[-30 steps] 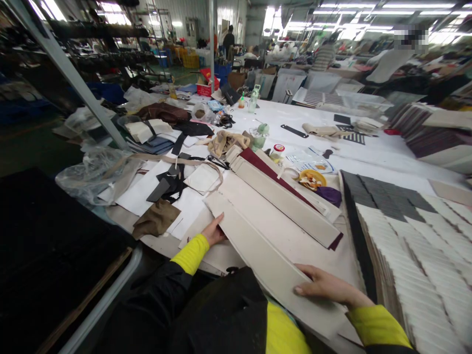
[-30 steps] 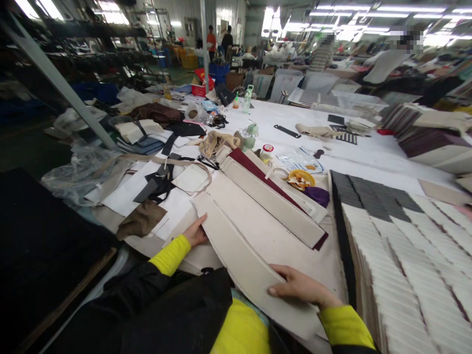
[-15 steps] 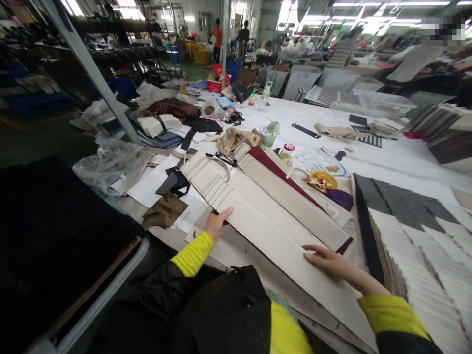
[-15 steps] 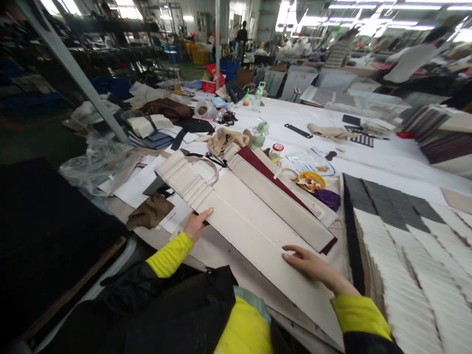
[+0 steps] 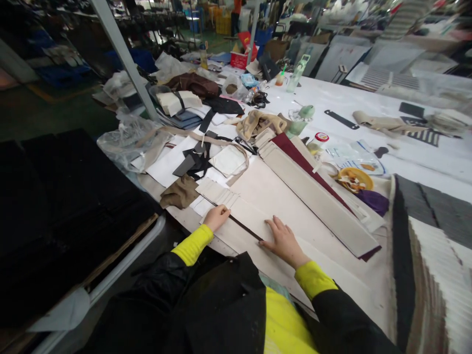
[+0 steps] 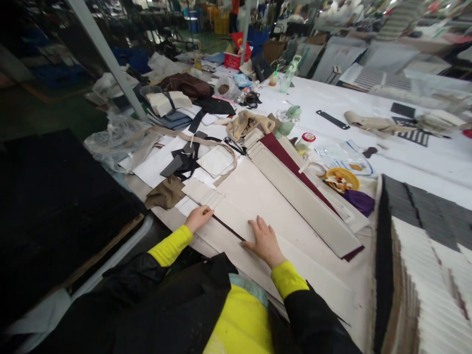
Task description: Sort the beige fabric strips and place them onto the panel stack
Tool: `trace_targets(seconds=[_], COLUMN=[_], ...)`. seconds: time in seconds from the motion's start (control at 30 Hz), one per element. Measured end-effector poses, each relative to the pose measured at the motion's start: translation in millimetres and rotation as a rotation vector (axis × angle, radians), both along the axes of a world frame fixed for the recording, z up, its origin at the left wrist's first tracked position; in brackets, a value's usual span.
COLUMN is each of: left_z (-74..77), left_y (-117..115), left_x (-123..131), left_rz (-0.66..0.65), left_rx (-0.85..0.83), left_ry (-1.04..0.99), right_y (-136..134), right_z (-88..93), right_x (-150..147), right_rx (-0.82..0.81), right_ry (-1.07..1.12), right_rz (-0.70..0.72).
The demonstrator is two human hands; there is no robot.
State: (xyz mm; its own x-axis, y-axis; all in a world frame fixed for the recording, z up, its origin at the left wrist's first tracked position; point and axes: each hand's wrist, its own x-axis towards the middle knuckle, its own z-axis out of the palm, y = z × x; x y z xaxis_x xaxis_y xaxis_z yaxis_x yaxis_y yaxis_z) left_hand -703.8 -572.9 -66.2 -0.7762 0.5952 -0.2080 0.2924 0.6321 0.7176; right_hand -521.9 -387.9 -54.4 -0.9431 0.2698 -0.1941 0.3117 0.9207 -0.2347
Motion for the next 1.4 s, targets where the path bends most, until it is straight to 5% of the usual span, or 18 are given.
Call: trace_targets(seconds=[0.17,0.63,1.0,1.4], left_z=[-5.8,-14.5,-6.0,-5.1], left_y=[-1.0,1.5,7.0,18.0], left_x=[-12.4,-19.0,-14.9,-28.3], left_rz=[-0.084,-0.071,-0.003,0.162], left_rx=[0.118,0.077,0.014,-0.111], left_ry=[0.229,0.127,0.091,-0.092], right_y=[-0.6,-2.3,-1.5,-2.7], right_z=[-9.2,-9.0,-9.4,-14.0], right_x=[-3.6,-14.8,-16.1,-13.1], right_rx=[0.032,0.045,0.013,0.065], right_ry=[0.029,0.044,0.065,0.083], right_rz=[-0.012,0.044,0.053,0.062])
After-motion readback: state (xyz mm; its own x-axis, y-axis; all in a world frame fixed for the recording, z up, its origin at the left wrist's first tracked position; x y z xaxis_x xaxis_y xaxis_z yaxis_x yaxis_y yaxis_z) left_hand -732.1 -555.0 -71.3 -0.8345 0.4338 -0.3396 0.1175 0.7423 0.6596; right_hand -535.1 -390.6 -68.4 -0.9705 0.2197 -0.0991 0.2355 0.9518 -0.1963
